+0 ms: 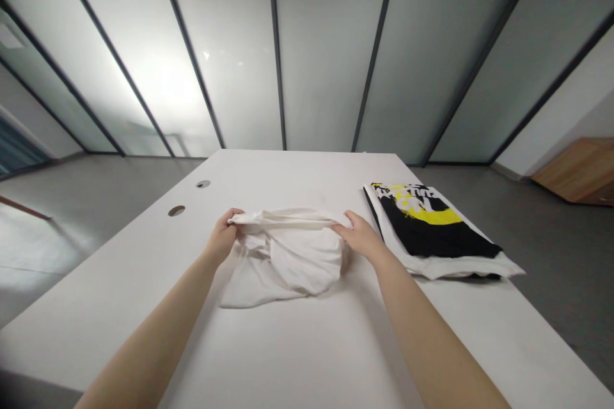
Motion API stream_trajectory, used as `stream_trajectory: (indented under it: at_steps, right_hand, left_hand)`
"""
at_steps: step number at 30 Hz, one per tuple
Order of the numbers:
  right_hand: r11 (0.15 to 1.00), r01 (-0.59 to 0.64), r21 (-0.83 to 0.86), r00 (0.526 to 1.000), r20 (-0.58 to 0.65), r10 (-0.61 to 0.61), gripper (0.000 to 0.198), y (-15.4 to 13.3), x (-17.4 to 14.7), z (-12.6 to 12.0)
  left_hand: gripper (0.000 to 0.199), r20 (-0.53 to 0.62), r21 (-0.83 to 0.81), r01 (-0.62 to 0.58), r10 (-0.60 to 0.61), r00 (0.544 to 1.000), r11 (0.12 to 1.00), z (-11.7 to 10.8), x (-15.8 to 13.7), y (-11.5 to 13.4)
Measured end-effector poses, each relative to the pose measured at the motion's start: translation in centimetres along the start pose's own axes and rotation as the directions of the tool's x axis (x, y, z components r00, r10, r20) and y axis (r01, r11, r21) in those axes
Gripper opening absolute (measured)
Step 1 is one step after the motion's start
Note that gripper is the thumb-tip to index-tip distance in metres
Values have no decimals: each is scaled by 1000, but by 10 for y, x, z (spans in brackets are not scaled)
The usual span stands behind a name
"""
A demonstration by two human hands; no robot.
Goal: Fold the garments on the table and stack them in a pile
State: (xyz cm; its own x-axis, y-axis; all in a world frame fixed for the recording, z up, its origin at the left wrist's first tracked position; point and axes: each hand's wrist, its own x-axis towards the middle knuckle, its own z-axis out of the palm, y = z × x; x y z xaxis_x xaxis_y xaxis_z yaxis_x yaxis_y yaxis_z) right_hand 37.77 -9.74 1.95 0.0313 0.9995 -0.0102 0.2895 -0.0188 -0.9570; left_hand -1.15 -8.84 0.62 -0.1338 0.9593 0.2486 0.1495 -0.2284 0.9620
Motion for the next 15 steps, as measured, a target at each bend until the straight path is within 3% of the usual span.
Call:
stream_trajectory:
  at_steps: [4, 6, 8, 10, 12, 14, 15]
  right_hand:
    - [970, 244, -16, 939, -246, -240, 25, -4, 4, -12]
    - [963, 269, 12, 902, -353, -248, 20, -4, 3, -17]
    - [981, 194, 12, 878, -448, -168, 17, -3, 3, -23]
    - [997, 78, -23, 875, -478, -80, 21, -1, 4, -28]
    - [996, -43, -76, 906, -422, 7, 23, 2, 6, -31]
    - [981, -144, -126, 943, -319, 98, 20, 5, 7, -31]
    - [973, -176, -148, 956, -260, 133, 18, 6, 8, -30]
  left_hand:
    - [26, -204, -54, -6, -5, 979, 999, -7, 7, -1]
    - [19, -275, -119, -7, -26, 961, 993, -11, 11, -2]
    - [18, -289, -181, 14, -67, 955, 983, -16, 13, -1]
    - [23, -244, -170, 46, -87, 966, 984, -19, 13, 1]
    - [28, -142, -97, 54, -67, 988, 994, -19, 9, 5]
    - [34, 57, -27, 32, -30, 998, 999, -13, 0, 11]
    - [35, 205, 0, 15, -15, 979, 1000, -9, -6, 14]
